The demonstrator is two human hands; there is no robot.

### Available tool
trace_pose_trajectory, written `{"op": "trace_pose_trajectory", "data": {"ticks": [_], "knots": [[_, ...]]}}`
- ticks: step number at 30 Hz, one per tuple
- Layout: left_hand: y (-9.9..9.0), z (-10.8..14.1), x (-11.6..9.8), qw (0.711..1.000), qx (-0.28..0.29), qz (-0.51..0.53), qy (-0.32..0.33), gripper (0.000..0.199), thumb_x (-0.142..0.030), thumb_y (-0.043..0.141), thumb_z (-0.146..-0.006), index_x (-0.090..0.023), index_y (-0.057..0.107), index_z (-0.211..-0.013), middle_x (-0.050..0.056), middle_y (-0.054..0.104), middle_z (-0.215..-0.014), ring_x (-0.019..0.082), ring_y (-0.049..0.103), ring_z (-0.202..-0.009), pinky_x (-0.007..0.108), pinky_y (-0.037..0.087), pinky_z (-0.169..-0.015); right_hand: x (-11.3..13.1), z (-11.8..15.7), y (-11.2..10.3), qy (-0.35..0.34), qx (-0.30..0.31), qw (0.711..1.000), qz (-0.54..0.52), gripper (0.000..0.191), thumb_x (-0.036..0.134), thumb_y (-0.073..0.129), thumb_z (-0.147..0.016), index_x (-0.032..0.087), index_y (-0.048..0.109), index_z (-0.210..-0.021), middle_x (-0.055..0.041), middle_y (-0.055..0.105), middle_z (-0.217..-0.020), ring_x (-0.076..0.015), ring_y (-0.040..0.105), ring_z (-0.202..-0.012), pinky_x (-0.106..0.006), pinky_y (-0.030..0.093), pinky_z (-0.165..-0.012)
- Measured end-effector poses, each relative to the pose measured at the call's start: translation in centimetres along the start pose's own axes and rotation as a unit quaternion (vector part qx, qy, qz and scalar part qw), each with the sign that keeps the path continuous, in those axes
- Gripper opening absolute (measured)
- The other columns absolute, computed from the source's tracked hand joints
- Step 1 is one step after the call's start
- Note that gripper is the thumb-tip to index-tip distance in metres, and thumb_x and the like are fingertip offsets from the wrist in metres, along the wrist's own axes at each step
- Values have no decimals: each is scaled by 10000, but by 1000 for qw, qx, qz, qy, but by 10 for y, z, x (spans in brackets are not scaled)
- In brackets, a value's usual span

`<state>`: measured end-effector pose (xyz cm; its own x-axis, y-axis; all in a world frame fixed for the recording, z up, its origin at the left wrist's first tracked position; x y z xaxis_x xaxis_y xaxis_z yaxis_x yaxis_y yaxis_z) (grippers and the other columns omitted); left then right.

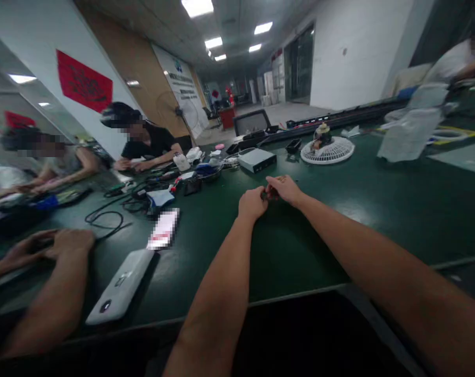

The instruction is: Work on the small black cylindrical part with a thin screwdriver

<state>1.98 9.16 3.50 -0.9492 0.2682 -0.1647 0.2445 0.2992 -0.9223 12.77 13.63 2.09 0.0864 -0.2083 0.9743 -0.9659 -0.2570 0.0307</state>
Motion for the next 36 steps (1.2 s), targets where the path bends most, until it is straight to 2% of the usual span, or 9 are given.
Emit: {"op": "trace_pose_trajectory", "data": {"ticks": [5, 8, 10, 14, 19, 24, 28, 33, 36], "knots": [[-5, 2, 8, 999, 3, 36, -20, 195, -289, 617, -880, -285, 703, -1054, 51, 767, -945, 237, 705, -879, 300, 469, -705, -5, 4, 12, 48, 43, 997, -47, 453, 393, 587, -985, 139, 688, -625, -76, 701, -558, -147, 640, -437, -215, 428, -382], [-4, 2, 4, 999, 8, 39, -13, 176, -277, 614, -881, -275, 706, -1031, 59, 767, -955, 241, 703, -869, 305, 472, -704, 1, 3, 8, 18, 28, 999, -12, 450, 375, 602, -981, 136, 689, -610, -62, 679, -525, -132, 621, -415, -201, 381, -359], [-4, 2, 3, 999, 10, 35, -12, 170, -264, 621, -879, -264, 705, -1027, 69, 766, -966, 240, 703, -876, 304, 479, -719, 3, 3, 6, 6, 20, 999, -25, 423, 355, 593, -986, 139, 700, -638, -57, 695, -552, -132, 642, -445, -197, 411, -383], [-6, 2, 5, 999, 4, 46, -18, 210, -258, 643, -875, -276, 713, -1072, 53, 769, -968, 230, 705, -902, 293, 487, -737, -3, 5, 11, 51, 46, 997, -44, 448, 348, 536, -1012, 136, 688, -648, -81, 716, -581, -148, 653, -450, -211, 429, -389], [-6, 1, 5, 999, 4, 47, -10, 189, -234, 625, -877, -266, 726, -1033, 62, 767, -959, 235, 704, -890, 302, 494, -745, 4, 4, 2, 14, 4, 1000, -13, 430, 364, 620, -980, 129, 690, -627, -49, 670, -516, -120, 618, -419, -191, 386, -371], [-6, 1, 7, 998, -5, 59, -18, 246, -241, 635, -874, -286, 723, -1100, 50, 772, -984, 232, 704, -908, 297, 489, -748, -8, 6, 9, 73, 35, 995, -55, 432, 359, 563, -1011, 131, 682, -664, -82, 714, -578, -146, 653, -447, -210, 423, -388], [-6, 1, 6, 999, -3, 51, -11, 196, -232, 632, -870, -275, 730, -1034, 56, 771, -962, 230, 705, -885, 296, 485, -736, -5, 5, 5, 44, 9, 998, -46, 413, 374, 623, -986, 130, 684, -658, -53, 683, -543, -125, 636, -438, -192, 404, -383], [-13, 1, 14, 995, -39, 79, -44, 214, -244, 662, -855, -281, 733, -1053, 33, 771, -938, 213, 701, -854, 289, 478, -721, -9, 7, 12, 84, 49, 991, -91, 389, 370, 601, -993, 134, 688, -695, -80, 729, -622, -153, 677, -493, -217, 468, -424], [-12, 1, 10, 995, -40, 86, -34, 226, -215, 659, -842, -284, 729, -1046, 21, 767, -912, 207, 697, -838, 287, 471, -714, -6, 6, 5, 69, 24, 994, -77, 430, 389, 607, -986, 140, 670, -640, -65, 688, -545, -146, 637, -435, -218, 443, -402]]}}
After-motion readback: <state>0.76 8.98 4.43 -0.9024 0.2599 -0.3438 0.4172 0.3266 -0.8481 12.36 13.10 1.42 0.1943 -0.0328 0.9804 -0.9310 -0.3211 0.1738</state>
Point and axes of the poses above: each hand's wrist, its own z-axis away from the middle knuckle, its own y-axis out of the palm, x = y × z, the point moved 10 cm from there along -z, towards the middle knuckle
